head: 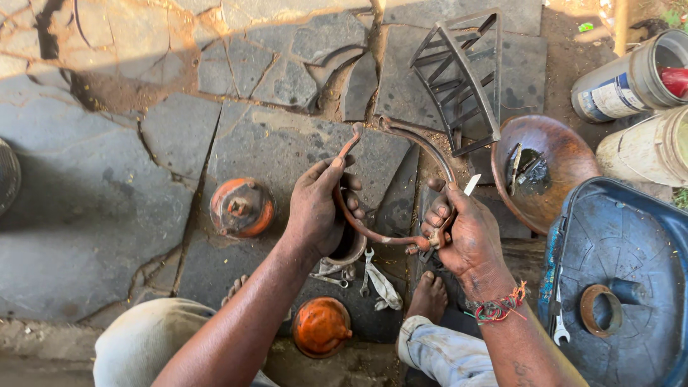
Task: The person cleans a circular metal component by scraping residue from its surfaces with a small metal tool and wiping it.
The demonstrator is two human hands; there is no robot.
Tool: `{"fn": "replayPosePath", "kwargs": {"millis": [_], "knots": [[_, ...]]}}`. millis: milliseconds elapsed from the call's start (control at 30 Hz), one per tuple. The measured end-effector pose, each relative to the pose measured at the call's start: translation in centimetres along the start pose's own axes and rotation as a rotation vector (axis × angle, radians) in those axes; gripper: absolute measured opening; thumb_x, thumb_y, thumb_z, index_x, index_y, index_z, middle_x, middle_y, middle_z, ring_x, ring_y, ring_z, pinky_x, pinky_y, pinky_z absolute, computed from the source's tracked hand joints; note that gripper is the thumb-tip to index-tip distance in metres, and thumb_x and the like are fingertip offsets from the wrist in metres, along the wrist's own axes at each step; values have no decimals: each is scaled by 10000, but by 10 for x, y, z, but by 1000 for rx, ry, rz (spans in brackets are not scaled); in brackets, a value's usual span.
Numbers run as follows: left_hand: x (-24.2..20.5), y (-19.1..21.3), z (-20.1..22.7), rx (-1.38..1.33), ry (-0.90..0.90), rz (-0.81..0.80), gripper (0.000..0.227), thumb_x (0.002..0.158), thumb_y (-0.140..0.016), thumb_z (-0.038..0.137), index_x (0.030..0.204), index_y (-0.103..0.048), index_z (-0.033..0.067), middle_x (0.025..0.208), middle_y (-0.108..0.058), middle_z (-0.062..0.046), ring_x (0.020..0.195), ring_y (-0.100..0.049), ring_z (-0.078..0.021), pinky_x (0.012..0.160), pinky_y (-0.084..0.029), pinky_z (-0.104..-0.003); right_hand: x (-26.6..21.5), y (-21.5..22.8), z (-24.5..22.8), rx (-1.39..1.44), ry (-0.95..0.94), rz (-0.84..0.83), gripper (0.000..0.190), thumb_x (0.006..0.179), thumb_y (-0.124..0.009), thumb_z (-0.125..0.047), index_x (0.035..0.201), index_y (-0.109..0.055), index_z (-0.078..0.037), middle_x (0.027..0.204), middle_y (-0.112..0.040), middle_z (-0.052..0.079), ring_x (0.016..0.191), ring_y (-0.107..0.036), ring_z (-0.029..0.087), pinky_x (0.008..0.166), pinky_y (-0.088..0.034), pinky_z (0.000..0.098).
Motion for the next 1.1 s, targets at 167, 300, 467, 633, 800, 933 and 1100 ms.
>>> {"fn": "replayPosePath", "kwargs": {"millis": [167,300,467,633,800,933,1100], "knots": [[2,2,0,17,41,7,431,1039,-519,235,1368,-518,-42,848,-660,-115,569,-595,-132,512,-586,-326,5,4,8,50,-57,-5,316,1040,-546,-262,1203,-601,3,687,-462,-31,633,-468,101,538,-396,263],[2,2,1,32,66,17,465,1043,-498,198,1440,-470,-42,885,-680,-129,593,-611,-126,530,-588,-314,3,3,8,18,-63,2,339,1044,-556,-266,1219,-609,20,688,-472,-24,620,-457,96,521,-380,252],[2,1,-1,37,104,0,463,1046,-490,204,1446,-479,-29,887,-683,-105,583,-599,-111,519,-573,-308,-1,-4,5,-71,-32,-17,362,1031,-581,-272,1228,-616,30,675,-492,-25,627,-486,97,523,-388,254],[1,0,-1,35,104,-13,443,1042,-470,201,1434,-487,-6,890,-676,-112,583,-599,-123,530,-564,-322,-5,-8,3,-102,-6,-18,369,1023,-608,-285,1211,-630,32,672,-499,-28,626,-496,98,527,-399,258],[3,2,-1,84,121,-19,423,1030,-457,200,1409,-493,15,945,-687,-127,638,-619,-133,588,-592,-337,-6,-14,-3,-193,44,-47,384,1021,-603,-316,1222,-625,10,657,-492,-25,595,-493,100,460,-377,255],[7,-4,9,281,20,-125,433,1051,-487,258,1395,-544,2,1058,-700,-88,748,-637,-93,667,-616,-316,-9,-20,-12,-334,105,-110,392,1024,-587,-316,1269,-608,-11,676,-489,-30,625,-528,99,457,-404,249],[-2,-11,29,452,-239,-189,463,1055,-531,347,1398,-578,40,1063,-708,-82,713,-593,-88,652,-567,-267,-12,-29,-18,-484,129,-246,472,1015,-601,-360,1359,-596,-37,730,-540,-29,702,-574,88,525,-391,211]]}}
Point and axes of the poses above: each hand's wrist, its own x-axis towards the middle knuckle, its own y-axis out of the back of the hand, z = x × y, the point moved 6 cm from there along x, towards the middle knuckle
